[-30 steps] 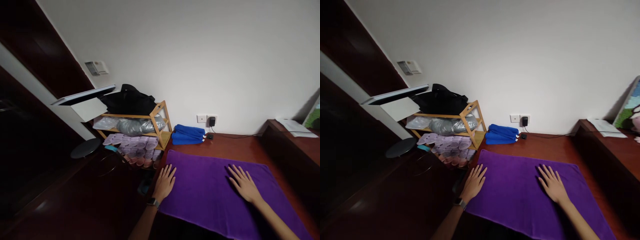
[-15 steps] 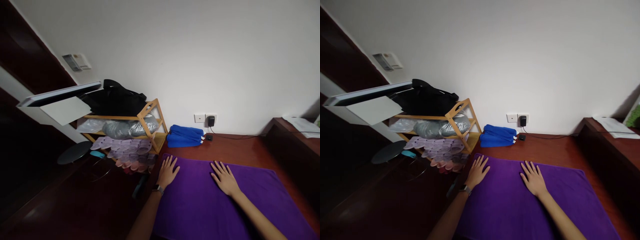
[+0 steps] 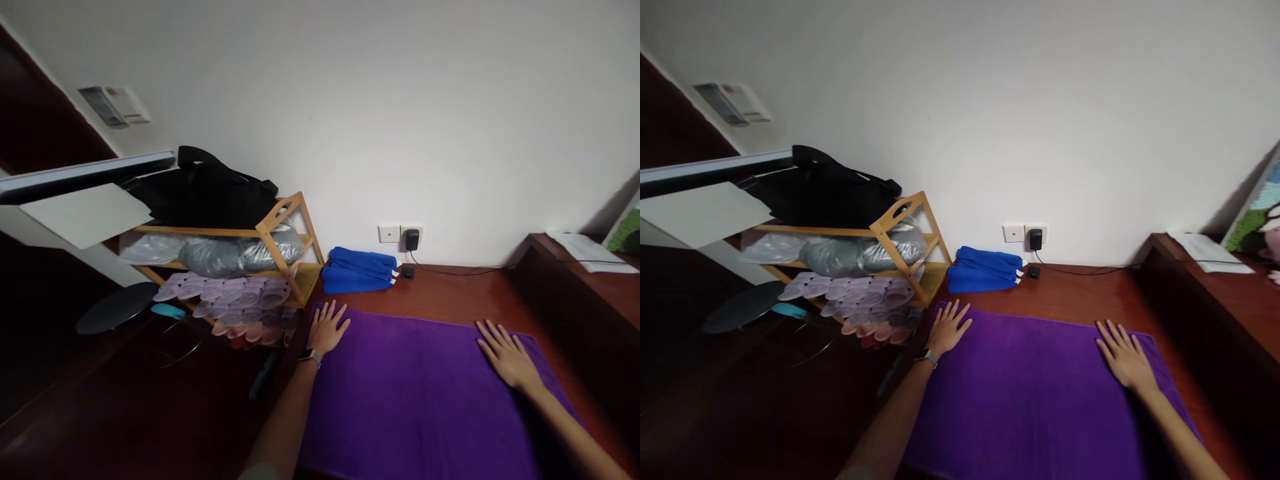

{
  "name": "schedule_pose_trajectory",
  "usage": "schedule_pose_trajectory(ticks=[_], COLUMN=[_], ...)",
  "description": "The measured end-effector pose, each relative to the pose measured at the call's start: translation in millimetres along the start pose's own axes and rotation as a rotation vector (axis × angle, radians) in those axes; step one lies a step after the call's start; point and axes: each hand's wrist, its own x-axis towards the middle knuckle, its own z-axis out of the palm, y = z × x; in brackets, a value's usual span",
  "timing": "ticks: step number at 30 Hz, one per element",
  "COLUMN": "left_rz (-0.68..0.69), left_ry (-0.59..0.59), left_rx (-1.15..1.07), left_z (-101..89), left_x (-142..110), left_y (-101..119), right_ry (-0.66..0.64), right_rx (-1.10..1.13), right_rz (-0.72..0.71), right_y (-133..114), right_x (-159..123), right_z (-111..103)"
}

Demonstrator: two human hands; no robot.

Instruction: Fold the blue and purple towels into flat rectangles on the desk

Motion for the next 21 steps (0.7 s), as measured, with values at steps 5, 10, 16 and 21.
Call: schedule_pose_trajectory(ticks=[5, 10, 16, 21], left_rz=[-0.05, 0.064, 0.001, -0.038], left_ry=[-0.003, 0.112, 0.057, 0.058], left_rx=[0.02, 0.056, 0.142, 0.184], left_z=[-16.1, -25.0, -23.5, -34.4], left_x=[-9.3, -72.7, -115.1, -115.3], left_y=[8.5, 8.1, -11.4, -12.2], right_ry=[-0.03, 0.049, 0.004, -0.037], right_rx=[0.002, 0.048, 0.039, 0.062], right_rz=[0.036, -0.074, -0.103, -0.113], right_y=[12.3, -32.7, -62.1, -45.3], right_x=[-2.2, -48.4, -62.3, -57.0], right_z=[-24.6, -27.8, -19.9, -29.2])
